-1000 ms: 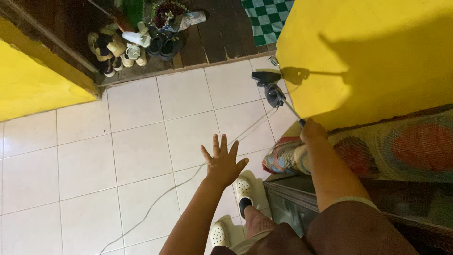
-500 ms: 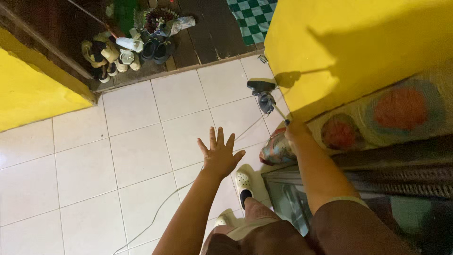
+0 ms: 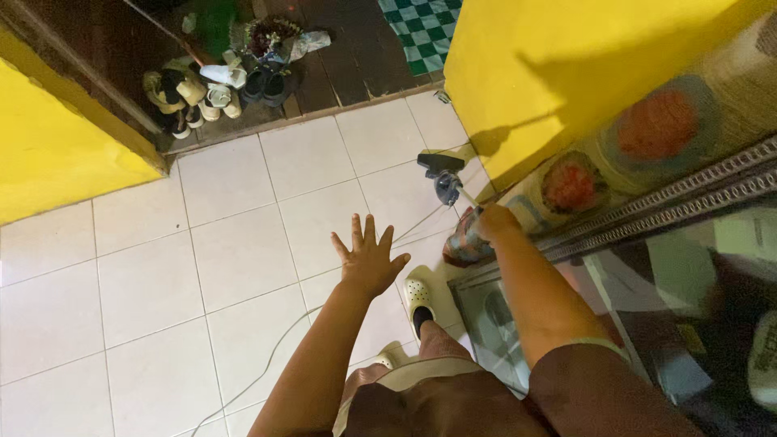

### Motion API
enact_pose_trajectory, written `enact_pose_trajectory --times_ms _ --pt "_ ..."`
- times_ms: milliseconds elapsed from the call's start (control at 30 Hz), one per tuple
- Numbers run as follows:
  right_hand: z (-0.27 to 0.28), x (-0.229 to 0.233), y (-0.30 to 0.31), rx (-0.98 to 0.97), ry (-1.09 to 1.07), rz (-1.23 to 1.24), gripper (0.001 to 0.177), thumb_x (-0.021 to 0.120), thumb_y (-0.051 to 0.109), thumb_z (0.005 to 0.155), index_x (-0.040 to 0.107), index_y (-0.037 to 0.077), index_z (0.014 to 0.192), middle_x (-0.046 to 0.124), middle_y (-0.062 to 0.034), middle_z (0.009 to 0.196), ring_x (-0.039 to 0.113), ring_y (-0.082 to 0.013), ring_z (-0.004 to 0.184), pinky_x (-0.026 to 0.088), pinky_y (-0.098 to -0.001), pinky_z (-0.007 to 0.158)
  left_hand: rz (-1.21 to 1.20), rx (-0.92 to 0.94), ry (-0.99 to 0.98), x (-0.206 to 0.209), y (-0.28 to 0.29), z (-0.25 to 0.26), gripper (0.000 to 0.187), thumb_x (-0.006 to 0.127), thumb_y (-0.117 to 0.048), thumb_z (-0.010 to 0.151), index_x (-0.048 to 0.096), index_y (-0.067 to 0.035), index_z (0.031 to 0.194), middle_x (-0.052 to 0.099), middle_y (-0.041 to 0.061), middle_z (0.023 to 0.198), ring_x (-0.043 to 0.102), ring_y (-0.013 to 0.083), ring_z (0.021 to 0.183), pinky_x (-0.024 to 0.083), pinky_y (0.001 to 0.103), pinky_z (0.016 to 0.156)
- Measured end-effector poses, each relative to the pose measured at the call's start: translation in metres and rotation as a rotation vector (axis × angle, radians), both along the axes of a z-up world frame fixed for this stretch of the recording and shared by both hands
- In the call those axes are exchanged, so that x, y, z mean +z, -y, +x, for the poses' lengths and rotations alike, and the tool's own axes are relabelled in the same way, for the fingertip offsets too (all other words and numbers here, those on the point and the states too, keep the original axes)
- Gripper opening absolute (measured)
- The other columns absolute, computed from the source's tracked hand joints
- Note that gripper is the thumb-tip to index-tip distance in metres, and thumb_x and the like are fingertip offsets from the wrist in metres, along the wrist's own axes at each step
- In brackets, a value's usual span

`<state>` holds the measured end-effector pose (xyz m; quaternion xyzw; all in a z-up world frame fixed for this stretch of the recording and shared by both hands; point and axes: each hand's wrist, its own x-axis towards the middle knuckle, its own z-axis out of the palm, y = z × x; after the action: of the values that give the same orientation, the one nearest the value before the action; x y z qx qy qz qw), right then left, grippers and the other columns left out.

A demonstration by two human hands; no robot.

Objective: The person uses a corded vacuum cleaner to clean a tiled floor. They move the vacuum head back and forth across the tiles, navigating around a glass display cabinet and a yellow wall section with shoes stored nearby.

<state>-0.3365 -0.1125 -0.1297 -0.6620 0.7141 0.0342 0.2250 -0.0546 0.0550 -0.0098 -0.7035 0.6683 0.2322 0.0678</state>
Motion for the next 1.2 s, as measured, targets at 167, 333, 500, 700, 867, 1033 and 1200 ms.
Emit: enact_pose_trajectory --times_ms 167,333,500,700,867,1033,1200 --pt "-0.012 -0.044 -0.026 0.146 -0.007 -0.107 0.030 0.067 0.023 0.086 0.072 0.000 0.104 0.072 -0.0287 0.102 0.070 -0.0441 0.098 0.057 -0.0527 0.085 0.019 -0.009 0.012 -0.007 -0.023 -0.002 0.077 0.040 -0.066 0.098 0.025 -0.026 0.162 0.003 0.014 0.172 -0.012 0.0384 0.157 -0.004 0.080 0.113" --pt "-0.006 -0.070 -0.053 0.263 -0.049 -0.120 0.039 0.066 0.026 0.086 0.064 0.002 0.117 0.071 -0.0276 0.108 0.068 -0.0461 0.103 0.055 -0.0546 0.089 0.057 -0.014 0.014 -0.012 -0.037 -0.004 0.078 0.039 -0.066 0.098 0.022 -0.024 0.162 0.001 0.014 0.171 -0.014 0.0390 0.156 -0.004 0.080 0.113" --pt "0.009 -0.058 -0.069 0.331 -0.074 -0.100 0.040 0.065 0.032 0.090 0.063 0.003 0.117 0.072 -0.0259 0.112 0.070 -0.0437 0.105 0.056 -0.0519 0.093 0.071 0.036 0.002 -0.009 -0.050 -0.005 0.078 0.040 -0.065 0.098 0.023 -0.023 0.162 0.000 0.014 0.172 -0.015 0.0390 0.156 -0.006 0.079 0.113" --pt "0.039 -0.001 -0.060 0.324 -0.083 0.031 0.050 0.074 0.032 0.080 0.060 0.002 0.117 0.070 -0.0246 0.115 0.068 -0.0422 0.108 0.056 -0.0507 0.092 0.075 0.119 0.006 0.000 -0.057 0.002 0.078 0.040 -0.065 0.098 0.024 -0.023 0.161 -0.001 0.014 0.171 -0.016 0.0379 0.156 -0.009 0.078 0.114" --pt "0.022 -0.042 -0.019 0.332 -0.099 -0.027 0.038 0.066 0.021 0.088 0.059 0.006 0.122 0.067 -0.0288 0.116 0.068 -0.0454 0.107 0.056 -0.0535 0.089 0.072 0.169 0.021 0.001 -0.053 0.003 0.077 0.041 -0.064 0.099 0.025 -0.022 0.161 0.001 0.016 0.171 -0.017 0.0384 0.156 -0.008 0.078 0.114" --pt "0.014 -0.070 0.045 0.365 -0.097 -0.027 0.037 0.061 0.015 0.089 0.057 0.005 0.125 0.070 -0.0270 0.114 0.069 -0.0444 0.108 0.056 -0.0538 0.091 0.105 0.237 0.026 0.003 -0.024 0.002 0.077 0.042 -0.063 0.098 0.025 -0.022 0.161 0.001 0.015 0.171 -0.017 0.0379 0.156 -0.008 0.078 0.114" --pt "0.029 -0.060 0.095 0.349 -0.115 0.032 0.037 0.060 0.015 0.091 0.057 0.005 0.126 0.072 -0.0250 0.114 0.070 -0.0428 0.109 0.056 -0.0539 0.093 0.122 0.305 0.022 0.008 0.002 -0.009 0.076 0.042 -0.063 0.099 0.025 -0.022 0.161 0.001 0.015 0.171 -0.017 0.0374 0.156 -0.008 0.077 0.115"
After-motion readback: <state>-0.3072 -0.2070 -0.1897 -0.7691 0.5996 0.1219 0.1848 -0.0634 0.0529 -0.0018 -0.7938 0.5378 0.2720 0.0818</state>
